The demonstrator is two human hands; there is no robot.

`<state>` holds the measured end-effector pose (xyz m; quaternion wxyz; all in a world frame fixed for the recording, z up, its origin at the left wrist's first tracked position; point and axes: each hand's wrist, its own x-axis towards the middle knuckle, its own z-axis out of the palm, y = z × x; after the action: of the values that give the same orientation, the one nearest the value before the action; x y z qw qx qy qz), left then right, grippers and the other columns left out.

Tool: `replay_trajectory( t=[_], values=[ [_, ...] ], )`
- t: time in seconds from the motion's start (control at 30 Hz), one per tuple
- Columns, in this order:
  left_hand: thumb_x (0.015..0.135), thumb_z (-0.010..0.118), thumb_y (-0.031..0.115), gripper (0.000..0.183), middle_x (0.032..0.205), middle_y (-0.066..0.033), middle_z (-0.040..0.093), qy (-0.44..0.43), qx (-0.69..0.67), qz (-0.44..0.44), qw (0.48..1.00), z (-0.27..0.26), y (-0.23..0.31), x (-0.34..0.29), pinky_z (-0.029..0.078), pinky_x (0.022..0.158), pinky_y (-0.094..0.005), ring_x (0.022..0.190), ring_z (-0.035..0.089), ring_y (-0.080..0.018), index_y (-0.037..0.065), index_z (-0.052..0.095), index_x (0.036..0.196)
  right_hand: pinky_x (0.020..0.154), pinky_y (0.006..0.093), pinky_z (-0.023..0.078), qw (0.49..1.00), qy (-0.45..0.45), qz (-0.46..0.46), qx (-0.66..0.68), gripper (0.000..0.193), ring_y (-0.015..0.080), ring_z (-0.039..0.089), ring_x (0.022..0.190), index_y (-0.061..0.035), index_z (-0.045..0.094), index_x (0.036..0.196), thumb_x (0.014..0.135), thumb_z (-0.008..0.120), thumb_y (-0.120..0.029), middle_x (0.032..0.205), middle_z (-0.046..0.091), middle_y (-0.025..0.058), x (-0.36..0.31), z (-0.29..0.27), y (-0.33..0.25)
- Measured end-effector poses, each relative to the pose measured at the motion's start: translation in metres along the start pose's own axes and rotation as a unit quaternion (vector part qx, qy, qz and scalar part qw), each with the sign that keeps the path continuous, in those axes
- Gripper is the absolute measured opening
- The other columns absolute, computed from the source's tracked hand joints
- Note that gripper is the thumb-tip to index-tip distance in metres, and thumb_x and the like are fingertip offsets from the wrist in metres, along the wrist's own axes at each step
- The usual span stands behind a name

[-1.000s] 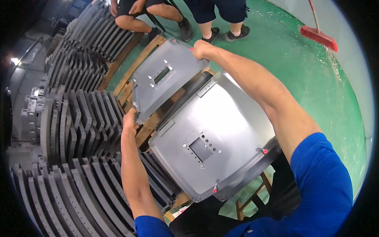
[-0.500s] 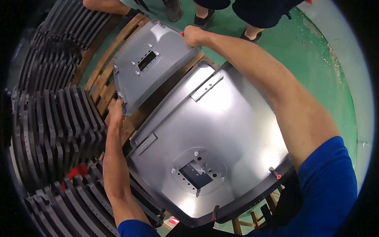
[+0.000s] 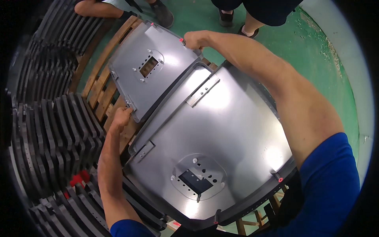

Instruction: Assembling and stacking metal equipment casings on a pallet.

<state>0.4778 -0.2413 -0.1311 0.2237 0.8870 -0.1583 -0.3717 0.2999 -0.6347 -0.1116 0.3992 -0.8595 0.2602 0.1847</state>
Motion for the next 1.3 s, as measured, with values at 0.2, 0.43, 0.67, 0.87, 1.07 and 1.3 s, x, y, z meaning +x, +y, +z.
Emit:
replay_trajectory(
  t=[0.2,0.43,0.67,0.87,1.07,1.3],
  values=[
    [0.088,0.060,0.035,0.040,0.069,-0.0022,0.057,-0.005,-0.026,0.004,1.000,0.003,-0.011,-0.024,0.039,0.057,-0.0289,0.061,0.050,-0.0122,-0.004,0.069,0.097,0.077,0.0456,0.061,0.990,-0.087,0.035,0.108,0.044,0.0364,0.057,0.112,0.0086,0.047,0.124,0.081,0.046,0.000,0.129,0.048,0.0279,-0.026,-0.004,-0.009],
    [0.089,0.064,0.038,0.040,0.062,0.0005,0.050,0.191,-0.137,0.027,0.972,-0.045,-0.058,-0.128,0.036,0.053,-0.0301,0.055,0.043,-0.0114,0.000,0.067,0.080,0.080,0.0423,0.057,0.988,-0.057,0.016,0.143,0.063,0.0329,0.059,0.109,-0.0023,0.030,0.145,0.088,0.051,-0.017,0.130,0.049,0.0238,-0.096,-0.039,-0.008],
    [0.092,0.062,0.037,0.049,0.061,0.0010,0.047,0.284,-0.211,-0.090,0.931,0.039,-0.070,-0.373,0.036,0.057,-0.0304,0.062,0.039,-0.0109,0.002,0.051,0.060,0.074,0.0353,0.054,0.998,-0.013,0.013,0.054,0.061,0.0263,0.062,0.097,-0.0004,0.040,0.139,0.091,0.052,-0.036,0.115,0.059,0.0207,-0.259,-0.049,0.008],
    [0.086,0.069,0.042,0.050,0.072,-0.0078,0.065,0.263,-0.250,-0.126,0.923,0.111,-0.076,-0.459,0.047,0.069,-0.0323,0.070,0.057,-0.0148,-0.008,0.070,0.086,0.097,0.0474,0.043,0.985,0.136,-0.037,-0.097,0.057,0.0434,0.054,0.114,0.0019,0.042,0.137,0.094,0.047,-0.035,0.121,0.057,0.0299,-0.317,-0.011,0.019],
    [0.079,0.070,0.046,0.051,0.084,-0.0236,0.068,0.313,-0.066,-0.060,0.946,0.119,-0.033,-0.466,0.049,0.079,-0.0432,0.085,0.066,-0.0388,-0.004,0.071,0.086,0.099,0.0458,0.043,0.986,0.147,0.031,-0.074,0.059,0.0424,0.054,0.115,0.0076,0.046,0.130,0.090,0.053,-0.036,0.123,0.055,0.0301,-0.378,0.007,-0.007],
    [0.083,0.059,0.044,0.050,0.090,-0.0272,0.066,0.227,0.027,-0.081,0.970,0.140,-0.056,-0.475,0.049,0.082,-0.0477,0.091,0.063,-0.0437,-0.005,0.069,0.091,0.085,0.0486,0.048,0.988,0.139,0.043,-0.043,0.056,0.0431,0.061,0.098,0.0075,0.048,0.124,0.086,0.060,-0.032,0.105,0.061,0.0315,-0.434,0.065,0.030]
  ],
)
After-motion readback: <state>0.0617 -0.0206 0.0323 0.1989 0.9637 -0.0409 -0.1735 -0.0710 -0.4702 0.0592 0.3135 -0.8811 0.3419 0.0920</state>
